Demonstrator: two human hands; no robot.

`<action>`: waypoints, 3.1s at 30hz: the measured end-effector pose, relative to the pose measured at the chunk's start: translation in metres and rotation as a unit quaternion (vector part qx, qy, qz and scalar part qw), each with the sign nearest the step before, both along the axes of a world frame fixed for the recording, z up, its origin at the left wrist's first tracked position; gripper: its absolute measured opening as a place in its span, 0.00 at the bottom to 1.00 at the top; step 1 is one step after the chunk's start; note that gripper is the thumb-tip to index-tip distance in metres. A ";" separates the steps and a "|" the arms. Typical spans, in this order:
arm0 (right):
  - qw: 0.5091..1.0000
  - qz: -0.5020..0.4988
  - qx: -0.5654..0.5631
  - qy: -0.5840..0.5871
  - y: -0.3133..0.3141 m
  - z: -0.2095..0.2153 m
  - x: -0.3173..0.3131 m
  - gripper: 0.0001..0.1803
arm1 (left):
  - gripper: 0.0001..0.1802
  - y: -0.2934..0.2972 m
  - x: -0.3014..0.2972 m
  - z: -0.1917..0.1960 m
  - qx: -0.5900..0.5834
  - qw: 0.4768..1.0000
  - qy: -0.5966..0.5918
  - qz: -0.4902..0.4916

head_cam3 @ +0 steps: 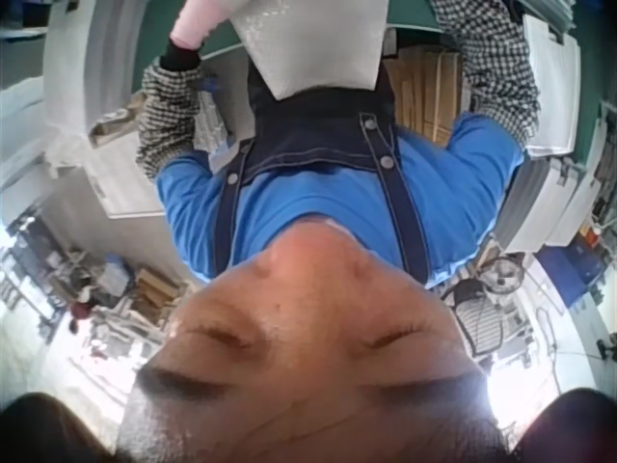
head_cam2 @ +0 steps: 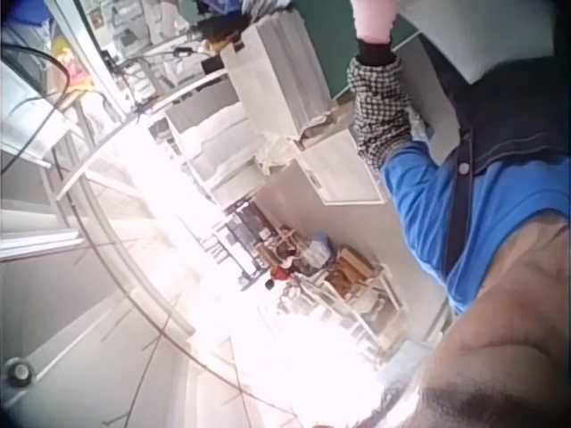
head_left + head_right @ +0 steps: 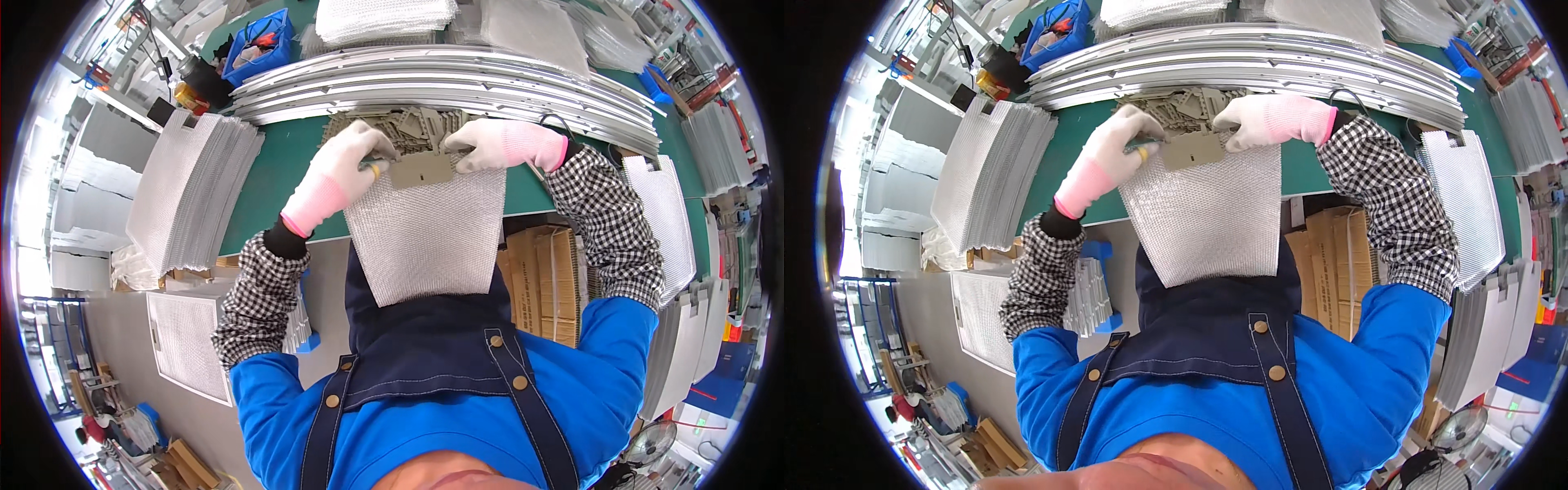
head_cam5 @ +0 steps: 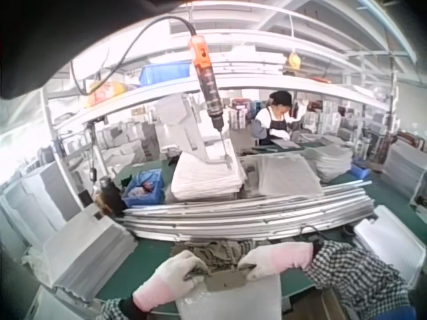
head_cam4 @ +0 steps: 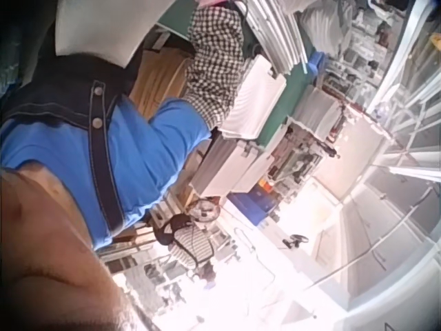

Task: The person assembles white mesh panels by inserting mesh sheets into white frames. They pick up a mesh sheet, align it with a frame, and press the edges to secure it. The person repeats this process for multiple units, stacking the finished panels on the table.

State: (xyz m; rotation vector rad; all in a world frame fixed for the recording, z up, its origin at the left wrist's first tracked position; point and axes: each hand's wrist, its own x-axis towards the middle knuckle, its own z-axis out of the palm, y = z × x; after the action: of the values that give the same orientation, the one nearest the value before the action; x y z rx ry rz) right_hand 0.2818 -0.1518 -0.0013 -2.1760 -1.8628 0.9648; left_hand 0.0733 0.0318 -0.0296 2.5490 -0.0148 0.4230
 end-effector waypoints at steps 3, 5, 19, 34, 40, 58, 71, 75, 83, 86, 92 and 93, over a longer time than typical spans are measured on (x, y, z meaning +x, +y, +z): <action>1.000 -0.003 -0.013 0.016 0.001 0.007 -0.006 0.25 | 0.20 -0.011 0.013 0.011 0.064 0.997 -0.011 -0.030; 1.000 0.008 -0.017 -0.005 0.001 0.011 -0.009 0.26 | 0.21 -0.023 0.026 0.013 0.092 0.981 0.159 -0.057; 0.955 -0.168 0.116 -0.214 -0.011 -0.053 0.101 0.20 | 0.21 0.035 -0.006 -0.021 -0.336 0.929 0.141 0.063; 0.830 -0.230 0.148 -0.486 -0.061 -0.085 0.198 0.14 | 0.22 -0.002 -0.026 -0.088 -0.502 0.848 -0.075 0.151; 0.832 -0.244 0.228 -0.443 -0.056 -0.059 0.189 0.12 | 0.22 -0.012 -0.027 -0.083 -0.528 0.817 -0.122 0.199; 0.910 -0.330 0.214 -0.129 -0.150 0.021 0.094 0.14 | 0.17 -0.052 -0.049 -0.046 -0.526 0.807 -0.174 0.206; 0.931 0.039 0.346 -0.107 -0.019 0.015 -0.032 0.13 | 0.18 -0.064 -0.049 -0.043 -0.489 0.820 -0.140 0.262; 0.928 0.068 0.351 -0.103 0.007 0.005 -0.051 0.13 | 0.17 -0.067 -0.051 -0.048 -0.509 0.804 -0.185 0.246; 0.988 0.056 0.140 0.042 -0.016 0.041 -0.024 0.18 | 0.12 -0.067 -0.056 -0.057 -0.552 0.766 -0.192 0.267; 0.995 0.018 0.080 0.055 -0.034 0.051 -0.018 0.20 | 0.14 -0.068 -0.057 -0.057 -0.575 0.757 -0.230 0.207; 0.989 0.034 0.138 0.047 -0.050 0.037 -0.025 0.21 | 0.30 -0.067 -0.057 -0.040 -0.566 0.787 -0.199 0.145; 0.986 0.036 0.157 0.037 -0.052 0.033 -0.027 0.20 | 0.29 -0.067 -0.058 -0.036 -0.562 0.795 -0.182 0.138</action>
State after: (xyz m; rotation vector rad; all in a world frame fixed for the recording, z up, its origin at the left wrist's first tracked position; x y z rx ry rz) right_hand 0.2546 -0.2033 0.0320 -1.8759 -1.9205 0.6953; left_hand 0.0151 -0.0348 -0.0658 1.2583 0.3638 0.7459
